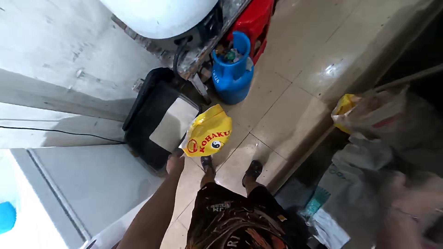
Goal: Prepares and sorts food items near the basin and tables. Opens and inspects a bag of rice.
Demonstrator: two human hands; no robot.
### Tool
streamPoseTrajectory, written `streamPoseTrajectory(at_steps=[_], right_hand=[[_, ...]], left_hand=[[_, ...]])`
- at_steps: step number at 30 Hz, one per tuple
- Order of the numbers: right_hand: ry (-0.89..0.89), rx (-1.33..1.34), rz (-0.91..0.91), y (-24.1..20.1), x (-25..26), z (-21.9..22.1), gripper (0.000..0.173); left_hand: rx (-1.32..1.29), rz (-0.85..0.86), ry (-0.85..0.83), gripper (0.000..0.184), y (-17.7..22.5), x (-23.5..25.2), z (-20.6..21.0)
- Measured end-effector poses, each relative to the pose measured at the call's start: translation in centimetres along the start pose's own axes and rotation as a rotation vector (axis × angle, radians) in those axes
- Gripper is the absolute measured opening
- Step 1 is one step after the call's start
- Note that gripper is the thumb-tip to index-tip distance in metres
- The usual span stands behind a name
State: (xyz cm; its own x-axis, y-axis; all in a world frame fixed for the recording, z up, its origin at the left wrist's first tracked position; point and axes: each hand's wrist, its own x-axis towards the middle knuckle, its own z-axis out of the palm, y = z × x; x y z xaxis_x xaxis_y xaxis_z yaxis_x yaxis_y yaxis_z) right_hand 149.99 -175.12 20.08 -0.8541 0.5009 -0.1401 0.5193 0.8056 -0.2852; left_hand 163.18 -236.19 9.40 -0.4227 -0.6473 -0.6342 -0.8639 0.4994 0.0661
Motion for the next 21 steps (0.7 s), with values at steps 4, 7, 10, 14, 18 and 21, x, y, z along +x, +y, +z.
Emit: streamPoseTrajectory(at_steps=[4,7,10,14,18,21], right_hand=[[-0.458,0.094,-0.282,-11.6,-9.1,11.5,0.037],[-0.819,0.186,-0.308,-20.0,-17.9,22.5,0.026],[-1.112,0.307,-0.228,-26.3,-25.3,29.5,0.025],[-1.226,0.509,-0.009,-31.8,-30.6,35.5,0.026],[-1.183,0.537,0.095,-35.2,-33.7,38.6,0.025],[-1.124,0.428,0.082,-37.3,-34.7,39.3,0.028]], left_hand=[[0.008,0.18,0.029,0.099,2.1,7.6,1.2],[0.187,0.219,-0.096,0.083,3.3,12.2,2.8],[0.243,0.23,-0.252,0.047,2.6,14.3,1.3],[0.017,0.319,-0.454,0.03,-0.6,18.0,-1.3],[-0.341,0.188,-0.632,0.03,-2.2,19.5,-1.5],[-0.437,0.118,-0.639,0.034,-2.1,19.7,-1.5]])
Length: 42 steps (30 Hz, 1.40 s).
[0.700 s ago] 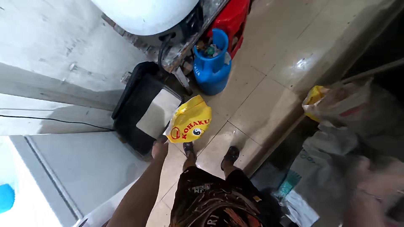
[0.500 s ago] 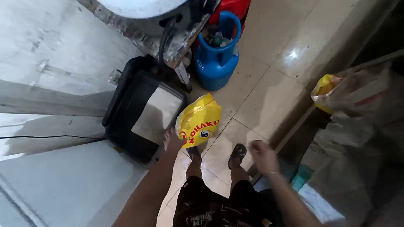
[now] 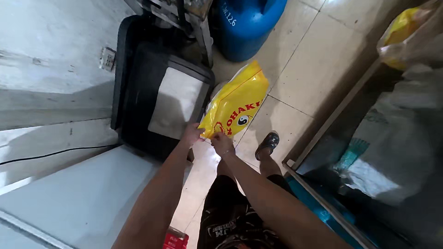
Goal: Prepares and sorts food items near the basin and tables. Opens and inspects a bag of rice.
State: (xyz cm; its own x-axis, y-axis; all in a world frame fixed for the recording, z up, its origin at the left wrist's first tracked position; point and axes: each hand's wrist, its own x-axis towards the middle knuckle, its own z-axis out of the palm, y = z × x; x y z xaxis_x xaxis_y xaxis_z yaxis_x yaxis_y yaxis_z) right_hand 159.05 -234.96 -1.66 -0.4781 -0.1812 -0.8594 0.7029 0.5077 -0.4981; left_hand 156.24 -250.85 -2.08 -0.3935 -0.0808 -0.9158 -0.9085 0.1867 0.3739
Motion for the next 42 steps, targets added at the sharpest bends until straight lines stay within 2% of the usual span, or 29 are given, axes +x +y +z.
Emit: streamPoseTrajectory(at_steps=[5,11,14,16,19,21,23,24,27,29,34,39,42], right_hand=[[0.128,-0.02,0.116,-2.3,-0.8,2.4,0.031],[0.208,0.306,0.22,-1.3,0.5,4.0,0.025],[0.182,0.401,0.264,-1.1,0.9,4.0,0.023],[0.146,0.303,0.235,-0.8,1.4,3.8,0.024],[0.032,0.15,0.233,-1.1,1.8,3.0,0.036],[-0.026,0.291,0.273,-1.8,2.0,1.9,0.039],[0.022,0.481,0.313,-2.3,2.1,0.3,0.03],[0.041,0.486,0.321,-2.4,2.1,-0.5,0.029],[-0.047,0.246,0.291,-1.4,1.3,-0.4,0.038],[-0.122,0.232,0.288,-0.8,0.3,0.7,0.039],[0.005,0.647,0.338,-1.3,-0.4,4.2,0.034],[0.144,0.661,0.376,-2.1,0.3,5.4,0.031],[0.089,0.638,0.394,-2.1,0.5,5.0,0.031]], left_hand=[[-0.008,-0.06,0.021,0.035,0.1,0.2,-0.3],[0.009,-0.089,0.011,0.038,0.0,0.3,-0.4],[0.022,-0.108,0.004,0.04,0.0,-0.1,-0.4],[0.017,-0.113,-0.003,0.041,0.2,-0.1,-0.5],[0.0,-0.092,-0.025,0.037,0.4,-0.4,-0.5],[-0.006,-0.06,-0.022,0.034,0.3,-0.4,-0.6],[-0.04,-0.058,-0.021,0.035,-0.3,-0.3,-0.7],[-0.068,-0.069,-0.015,0.036,-0.4,-0.1,-0.7],[-0.122,-0.118,0.003,0.039,-0.6,0.1,-0.6],[-0.131,-0.117,0.008,0.042,-0.8,0.0,-0.6],[0.04,0.023,-0.014,0.051,-2.7,-0.4,-0.8],[0.153,0.005,0.089,0.039,-1.5,-0.7,-0.1],[0.213,-0.005,0.063,0.039,-1.5,-0.4,-0.5]])
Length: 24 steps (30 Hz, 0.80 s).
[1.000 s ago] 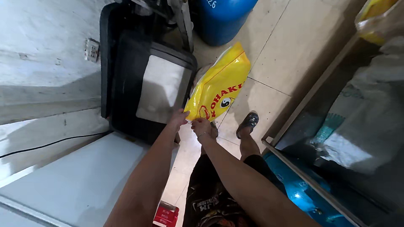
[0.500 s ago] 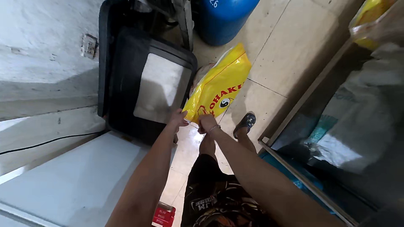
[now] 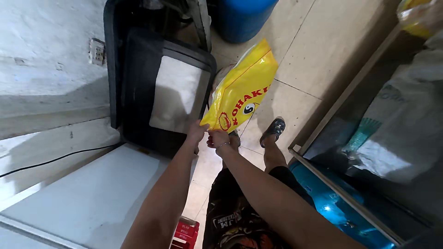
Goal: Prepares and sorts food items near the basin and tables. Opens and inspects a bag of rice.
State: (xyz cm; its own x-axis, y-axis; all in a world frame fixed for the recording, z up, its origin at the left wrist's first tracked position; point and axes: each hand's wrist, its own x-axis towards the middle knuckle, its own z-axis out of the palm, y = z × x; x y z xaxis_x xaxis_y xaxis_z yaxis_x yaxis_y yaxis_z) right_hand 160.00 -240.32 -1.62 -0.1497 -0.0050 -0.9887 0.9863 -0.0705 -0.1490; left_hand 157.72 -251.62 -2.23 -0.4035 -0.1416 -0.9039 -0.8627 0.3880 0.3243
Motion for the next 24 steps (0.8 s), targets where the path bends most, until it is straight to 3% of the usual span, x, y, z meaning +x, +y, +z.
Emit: streamPoseTrajectory(at_steps=[4,11,16,20,22,24], right_hand=[[-0.115,-0.099,0.017,-1.3,0.6,-1.9,0.019],[-0.164,-0.308,-0.006,-3.3,1.1,-3.6,0.025],[-0.034,-0.234,-0.176,-3.3,0.9,-3.6,0.028],[0.113,-0.349,-0.444,-3.8,-0.7,-4.9,0.036],[0.065,-0.443,-0.486,-5.1,-0.5,-6.0,0.035],[-0.051,-0.559,-0.382,-5.5,0.3,-6.1,0.033]], left_hand=[[-0.036,0.048,-0.008,0.034,-0.3,0.2,-0.1],[-0.093,0.105,0.031,0.038,0.2,-0.3,1.0],[-0.106,0.133,0.056,0.033,1.9,-0.5,1.8],[-0.018,0.062,0.096,0.038,0.9,-0.3,1.3],[-0.189,0.015,0.083,0.038,-0.3,-0.8,1.4],[-0.312,0.021,0.057,0.039,0.1,-1.2,1.8]])
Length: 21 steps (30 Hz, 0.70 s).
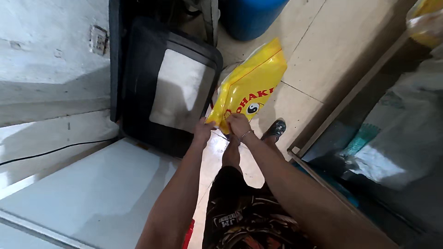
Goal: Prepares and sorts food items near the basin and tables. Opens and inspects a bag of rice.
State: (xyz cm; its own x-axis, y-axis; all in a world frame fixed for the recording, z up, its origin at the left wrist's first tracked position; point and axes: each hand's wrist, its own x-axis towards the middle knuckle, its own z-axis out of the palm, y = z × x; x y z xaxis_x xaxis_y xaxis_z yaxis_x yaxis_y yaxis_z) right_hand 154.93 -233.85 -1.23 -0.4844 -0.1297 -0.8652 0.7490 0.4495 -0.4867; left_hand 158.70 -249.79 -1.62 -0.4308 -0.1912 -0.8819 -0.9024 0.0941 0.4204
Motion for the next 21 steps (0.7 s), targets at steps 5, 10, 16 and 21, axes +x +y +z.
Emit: streamPoseTrajectory(at_steps=[5,10,16,21], right_hand=[[-0.048,0.019,0.241,0.2,0.8,2.6,0.033],[0.029,-0.031,0.27,-0.1,1.1,3.2,0.028],[0.011,-0.033,0.267,0.3,1.1,3.5,0.034],[-0.014,0.218,0.201,1.6,1.3,2.5,0.035]], left_hand=[[0.026,0.003,-0.003,0.037,0.8,-0.2,0.5],[0.218,0.114,0.02,0.032,1.1,-0.8,0.7],[0.302,0.132,0.042,0.03,1.1,-1.0,1.0],[0.307,0.099,0.067,0.032,0.8,-1.0,0.4]])
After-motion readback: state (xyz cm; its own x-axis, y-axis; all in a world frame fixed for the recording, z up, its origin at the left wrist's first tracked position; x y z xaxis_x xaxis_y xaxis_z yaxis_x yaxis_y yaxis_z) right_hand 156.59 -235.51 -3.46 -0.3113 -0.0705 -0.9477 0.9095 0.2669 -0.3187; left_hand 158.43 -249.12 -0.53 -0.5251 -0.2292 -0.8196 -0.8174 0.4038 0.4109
